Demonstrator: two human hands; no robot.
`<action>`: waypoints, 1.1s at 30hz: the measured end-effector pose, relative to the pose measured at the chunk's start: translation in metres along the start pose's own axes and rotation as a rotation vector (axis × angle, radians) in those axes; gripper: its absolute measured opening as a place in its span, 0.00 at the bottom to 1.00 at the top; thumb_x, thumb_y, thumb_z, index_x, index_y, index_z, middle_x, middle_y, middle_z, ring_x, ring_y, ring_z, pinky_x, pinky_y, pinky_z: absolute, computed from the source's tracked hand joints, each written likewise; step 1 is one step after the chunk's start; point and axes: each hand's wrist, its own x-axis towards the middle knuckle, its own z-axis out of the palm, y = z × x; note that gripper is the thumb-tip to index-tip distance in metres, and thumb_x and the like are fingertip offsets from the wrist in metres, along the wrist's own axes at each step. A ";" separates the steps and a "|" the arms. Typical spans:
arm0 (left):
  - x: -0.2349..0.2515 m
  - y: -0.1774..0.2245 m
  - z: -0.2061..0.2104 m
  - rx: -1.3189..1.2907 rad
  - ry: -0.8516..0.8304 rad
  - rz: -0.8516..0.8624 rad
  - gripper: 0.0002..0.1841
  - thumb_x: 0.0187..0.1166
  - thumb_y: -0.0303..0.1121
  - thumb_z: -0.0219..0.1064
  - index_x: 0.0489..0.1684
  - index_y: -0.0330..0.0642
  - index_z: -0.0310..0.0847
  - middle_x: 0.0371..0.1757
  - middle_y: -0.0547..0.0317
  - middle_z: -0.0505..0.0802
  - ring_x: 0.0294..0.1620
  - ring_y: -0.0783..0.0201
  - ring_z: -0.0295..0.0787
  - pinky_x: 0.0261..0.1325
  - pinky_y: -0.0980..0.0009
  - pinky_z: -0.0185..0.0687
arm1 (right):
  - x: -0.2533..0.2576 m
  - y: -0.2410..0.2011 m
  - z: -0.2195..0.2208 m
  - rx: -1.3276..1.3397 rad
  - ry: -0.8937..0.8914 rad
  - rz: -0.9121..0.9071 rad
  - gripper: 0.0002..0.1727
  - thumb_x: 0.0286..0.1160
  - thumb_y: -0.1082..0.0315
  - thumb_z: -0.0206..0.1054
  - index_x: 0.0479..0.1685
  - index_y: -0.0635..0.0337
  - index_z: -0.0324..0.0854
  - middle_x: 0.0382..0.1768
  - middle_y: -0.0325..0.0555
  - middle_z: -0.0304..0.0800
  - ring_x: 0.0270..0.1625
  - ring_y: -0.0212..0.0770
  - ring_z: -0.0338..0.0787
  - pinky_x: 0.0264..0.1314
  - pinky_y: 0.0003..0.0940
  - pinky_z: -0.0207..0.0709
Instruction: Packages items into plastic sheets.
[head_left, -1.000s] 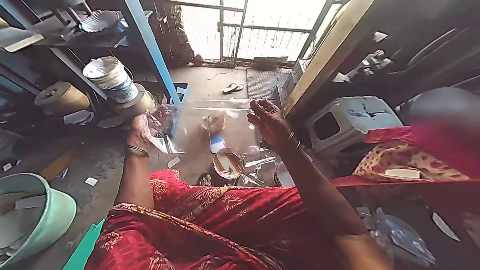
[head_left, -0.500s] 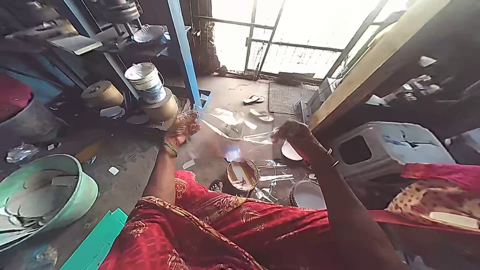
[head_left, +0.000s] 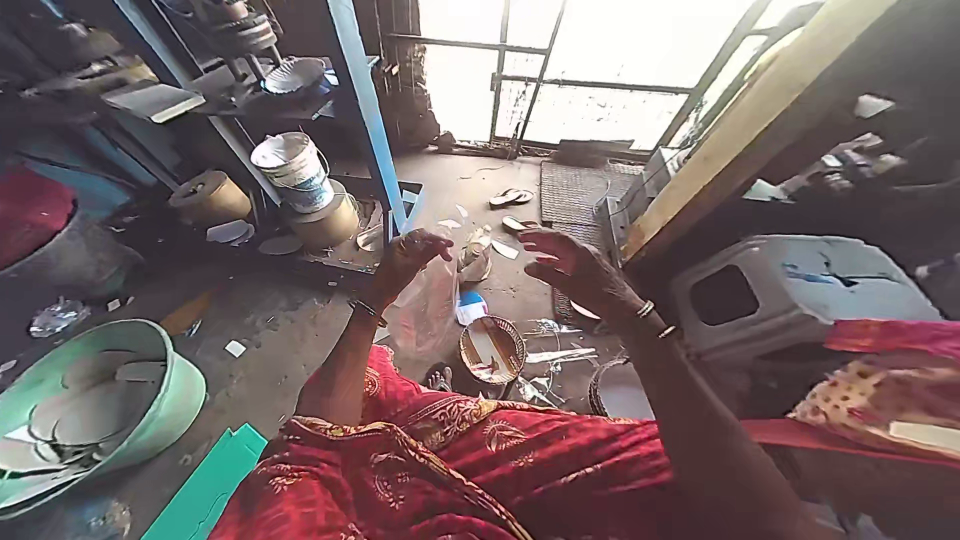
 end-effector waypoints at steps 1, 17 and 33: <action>-0.001 0.004 0.008 0.024 -0.068 0.022 0.08 0.87 0.33 0.62 0.52 0.43 0.87 0.41 0.66 0.95 0.29 0.82 0.81 0.30 0.86 0.73 | 0.000 -0.011 0.005 0.109 0.023 -0.017 0.32 0.78 0.57 0.71 0.81 0.55 0.73 0.80 0.44 0.78 0.77 0.40 0.82 0.77 0.41 0.79; -0.007 0.020 0.054 0.084 -0.194 0.029 0.25 0.93 0.45 0.50 0.19 0.47 0.79 0.16 0.73 0.81 0.16 0.83 0.71 0.23 0.85 0.70 | -0.009 -0.013 0.028 0.763 -0.003 0.044 0.08 0.75 0.73 0.70 0.50 0.57 0.85 0.40 0.38 0.92 0.40 0.33 0.91 0.49 0.34 0.89; -0.006 0.023 0.076 -0.034 -0.098 0.187 0.03 0.85 0.25 0.62 0.43 0.37 0.81 0.31 0.64 0.89 0.25 0.79 0.80 0.30 0.84 0.77 | -0.019 -0.024 0.023 0.334 0.115 0.031 0.09 0.73 0.70 0.73 0.50 0.57 0.86 0.50 0.39 0.91 0.46 0.33 0.92 0.48 0.30 0.89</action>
